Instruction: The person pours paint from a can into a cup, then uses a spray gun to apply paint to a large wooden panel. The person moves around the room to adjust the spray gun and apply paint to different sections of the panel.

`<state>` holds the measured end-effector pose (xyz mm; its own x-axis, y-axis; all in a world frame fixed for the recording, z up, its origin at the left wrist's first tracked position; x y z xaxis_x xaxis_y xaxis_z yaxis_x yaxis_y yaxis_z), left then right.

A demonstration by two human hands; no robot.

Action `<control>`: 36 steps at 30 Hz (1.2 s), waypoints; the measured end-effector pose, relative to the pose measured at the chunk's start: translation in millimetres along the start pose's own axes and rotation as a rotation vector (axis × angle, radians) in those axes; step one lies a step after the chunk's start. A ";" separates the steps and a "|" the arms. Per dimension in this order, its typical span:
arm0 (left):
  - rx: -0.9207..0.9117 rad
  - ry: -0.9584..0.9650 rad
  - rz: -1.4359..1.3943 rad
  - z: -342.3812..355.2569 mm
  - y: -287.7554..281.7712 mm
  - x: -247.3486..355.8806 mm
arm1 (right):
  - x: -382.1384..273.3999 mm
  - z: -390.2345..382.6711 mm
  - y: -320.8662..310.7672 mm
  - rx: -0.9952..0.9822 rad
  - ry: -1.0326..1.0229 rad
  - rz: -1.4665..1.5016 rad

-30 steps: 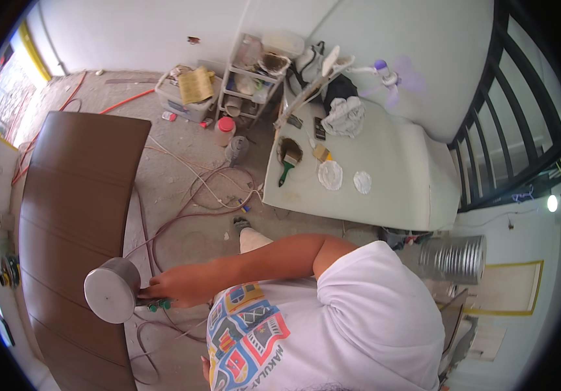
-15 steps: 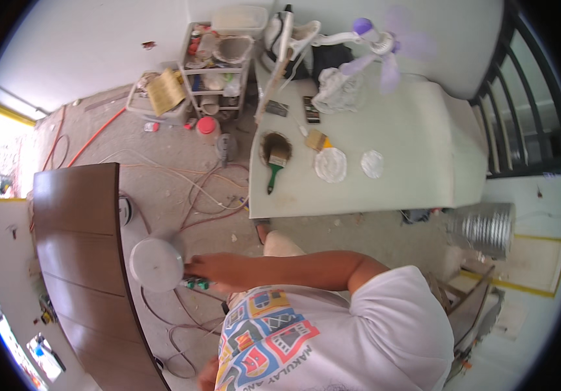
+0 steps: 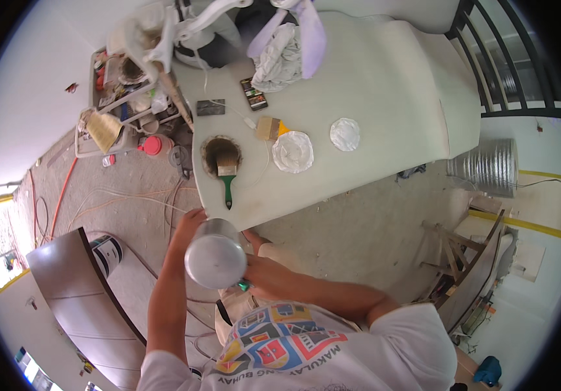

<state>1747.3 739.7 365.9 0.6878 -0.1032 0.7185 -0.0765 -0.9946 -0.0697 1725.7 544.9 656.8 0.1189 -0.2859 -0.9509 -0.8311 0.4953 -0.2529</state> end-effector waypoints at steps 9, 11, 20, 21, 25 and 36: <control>0.141 0.183 0.614 251.9 201.0 71.1 | 74.0 -100.3 -71.2 0.519 0.235 -0.003; 0.253 0.157 0.708 268.5 235.9 96.9 | 90.5 -122.2 -79.5 0.606 0.326 0.013; 0.216 0.133 0.611 272.8 265.6 117.6 | 100.6 -146.7 -95.9 0.734 0.335 -0.069; 0.211 0.238 0.597 261.1 260.3 123.4 | 98.6 -145.6 -93.0 0.711 0.331 -0.034; -0.052 0.271 -0.109 165.6 184.6 167.4 | 98.4 -139.6 -99.3 0.760 0.328 0.025; 0.557 -0.089 0.449 -283.8 -146.1 -209.4 | 15.6 -68.8 -60.1 0.463 0.063 0.000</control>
<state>1409.6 908.7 422.0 0.7344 -0.4795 0.4804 -0.0022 -0.7095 -0.7047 1740.1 454.2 669.4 0.0739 -0.3283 -0.9417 -0.4994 0.8051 -0.3199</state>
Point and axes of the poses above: each hand's wrist, its own z-axis towards the middle knuckle, its own y-axis out of the palm, x = y × z, the point moved 9 cm from there along z, towards the middle knuckle, and after that the axes turned 6 degrees about z, right-handed, at the moved point
